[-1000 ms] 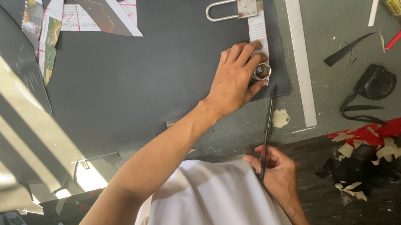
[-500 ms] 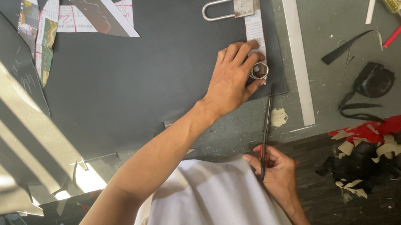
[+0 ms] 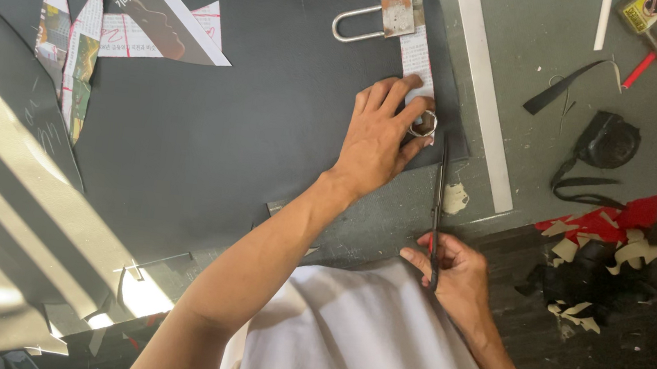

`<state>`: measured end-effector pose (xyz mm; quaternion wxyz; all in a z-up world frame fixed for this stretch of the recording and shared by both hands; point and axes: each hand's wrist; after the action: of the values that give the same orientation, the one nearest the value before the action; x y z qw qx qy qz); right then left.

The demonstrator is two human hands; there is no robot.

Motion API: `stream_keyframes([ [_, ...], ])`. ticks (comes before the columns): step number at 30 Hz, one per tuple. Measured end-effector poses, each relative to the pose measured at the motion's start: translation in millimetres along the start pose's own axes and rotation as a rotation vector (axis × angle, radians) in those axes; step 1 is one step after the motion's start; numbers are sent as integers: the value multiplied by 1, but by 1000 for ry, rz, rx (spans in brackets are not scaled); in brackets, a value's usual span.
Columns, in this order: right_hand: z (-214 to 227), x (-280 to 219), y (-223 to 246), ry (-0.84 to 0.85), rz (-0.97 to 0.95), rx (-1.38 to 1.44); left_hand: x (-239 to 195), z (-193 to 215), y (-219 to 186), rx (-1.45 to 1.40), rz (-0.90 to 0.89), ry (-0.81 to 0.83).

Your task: The person places a paper template on a black sheet, secures it with metal weights and a padlock, then uses a ruler and marker to draw a cutting line. They cut along the line with scissors, remove the template, and trim the cut piece to refine its shape.

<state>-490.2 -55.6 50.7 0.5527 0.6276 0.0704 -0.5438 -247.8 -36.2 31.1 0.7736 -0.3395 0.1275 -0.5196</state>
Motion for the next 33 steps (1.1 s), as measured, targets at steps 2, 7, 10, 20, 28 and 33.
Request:
stream_keyframes([
  [2, 1, 1, 2, 13, 8, 31, 0, 0, 1, -8, 2, 7],
  [7, 5, 15, 5, 20, 49, 8, 0, 0, 1, -22, 7, 1],
  [10, 8, 18, 3, 20, 53, 4, 0, 0, 0, -22, 5, -1],
  [20, 16, 29, 13, 24, 18, -64, 1, 3, 0, -35, 10, -5],
  [28, 19, 35, 30, 43, 29, -89, 0, 2, -2, -37, 19, -13],
  [33, 23, 36, 40, 36, -10, -139, -1, 1, -1, -33, 27, -4],
])
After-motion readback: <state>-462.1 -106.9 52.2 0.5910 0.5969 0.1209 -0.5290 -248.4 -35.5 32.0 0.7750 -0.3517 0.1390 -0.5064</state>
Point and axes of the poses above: each hand's wrist, its own x-axis towards the middle knuckle, its own z-axis out of the back of the hand, y = z × x, and after that the axes turned 1 degree about -y, right-handed
